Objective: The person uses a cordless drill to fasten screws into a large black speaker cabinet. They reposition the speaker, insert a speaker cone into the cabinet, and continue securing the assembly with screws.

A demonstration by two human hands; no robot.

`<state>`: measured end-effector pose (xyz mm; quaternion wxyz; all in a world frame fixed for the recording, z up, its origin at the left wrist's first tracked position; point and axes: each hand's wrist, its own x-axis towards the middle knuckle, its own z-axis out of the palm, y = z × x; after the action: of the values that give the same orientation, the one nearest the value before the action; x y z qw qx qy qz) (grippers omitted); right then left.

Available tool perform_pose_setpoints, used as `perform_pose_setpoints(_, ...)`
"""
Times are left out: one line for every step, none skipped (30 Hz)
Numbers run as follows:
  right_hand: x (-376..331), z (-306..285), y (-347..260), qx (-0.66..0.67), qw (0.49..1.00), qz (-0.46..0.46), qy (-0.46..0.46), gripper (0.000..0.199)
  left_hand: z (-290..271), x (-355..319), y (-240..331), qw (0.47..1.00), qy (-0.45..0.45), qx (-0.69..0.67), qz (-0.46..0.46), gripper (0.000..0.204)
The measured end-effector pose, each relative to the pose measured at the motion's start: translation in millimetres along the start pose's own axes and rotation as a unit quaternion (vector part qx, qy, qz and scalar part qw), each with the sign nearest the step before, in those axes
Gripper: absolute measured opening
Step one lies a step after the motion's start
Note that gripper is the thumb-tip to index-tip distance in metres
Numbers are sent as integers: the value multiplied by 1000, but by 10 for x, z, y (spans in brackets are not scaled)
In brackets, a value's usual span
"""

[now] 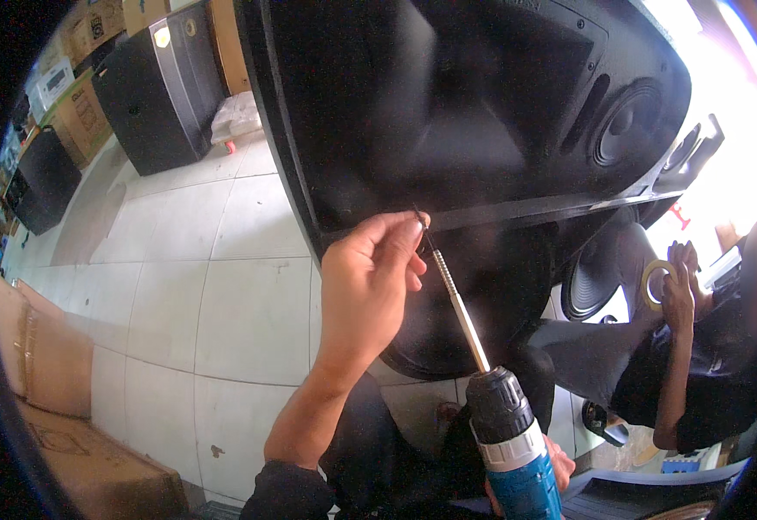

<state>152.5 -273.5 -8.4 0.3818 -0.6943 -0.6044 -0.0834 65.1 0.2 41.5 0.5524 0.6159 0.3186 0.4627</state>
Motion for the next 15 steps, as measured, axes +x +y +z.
perform_pose_setpoints(55, 30, -186, -29, 995, 90, 5, 45, 12, 0, 1, 999, 4, 28, 24, 24)
perform_pose_setpoints(149, 21, -281, -15, 997, 70, 10, 44, 29, 16, -16, 998, 6, 52, 47, 24)
perform_pose_setpoints(173, 32, -270, -3, 999, 32, 12, 44, 37, 35, -32, 995, 10, 77, 70, 25)
perform_pose_setpoints(196, 40, -266, 4, 1000, 11, 12, 44, 49, 50, -49, 993, 12, 85, 78, 25)
perform_pose_setpoints(191, 56, -257, 10, 1000, 2, 11, 44, 45, 66, -60, 992, 15, 94, 87, 25)
perform_pose_setpoints(186, 67, -263, 13, 1000, -2, 12, 44, 46, 78, -69, 990, 19, 104, 95, 25)
perform_pose_setpoints(187, 91, -253, 19, 1000, -2, 9, 44, 68, 77, -71, 991, 21, 96, 96, 25)
perform_pose_setpoints(173, 98, -249, 24, 1000, -4, 11, 44, 87, 72, -64, 991, 23, 88, 97, 24)
perform_pose_setpoints(151, 87, -231, 24, 1000, -5, 14, 44, 104, 68, -59, 992, 26, 80, 98, 24)
perform_pose_setpoints(169, 105, -247, 29, 999, -7, 13, 44, 87, 71, -67, 992, 22, 79, 91, 24)
perform_pose_setpoints(178, 115, -245, 29, 1000, -6, 10, 44, 85, 72, -89, 993, 26, 76, 91, 24)
perform_pose_setpoints(187, 112, -240, 27, 1000, -7, 7, 43, 93, 70, -114, 993, 29, 73, 91, 24)
perform_pose_setpoints(195, 115, -244, 31, 999, -9, 9, 43, 87, 74, -100, 992, 32, 74, 98, 24)
perform_pose_setpoints(191, 127, -253, 34, 999, -9, 10, 43, 79, 68, -102, 992, 36, 74, 99, 24)
perform_pose_setpoints(196, 128, -255, 36, 999, -11, 11, 43, 72, 56, -118, 991, 41, 74, 100, 24)
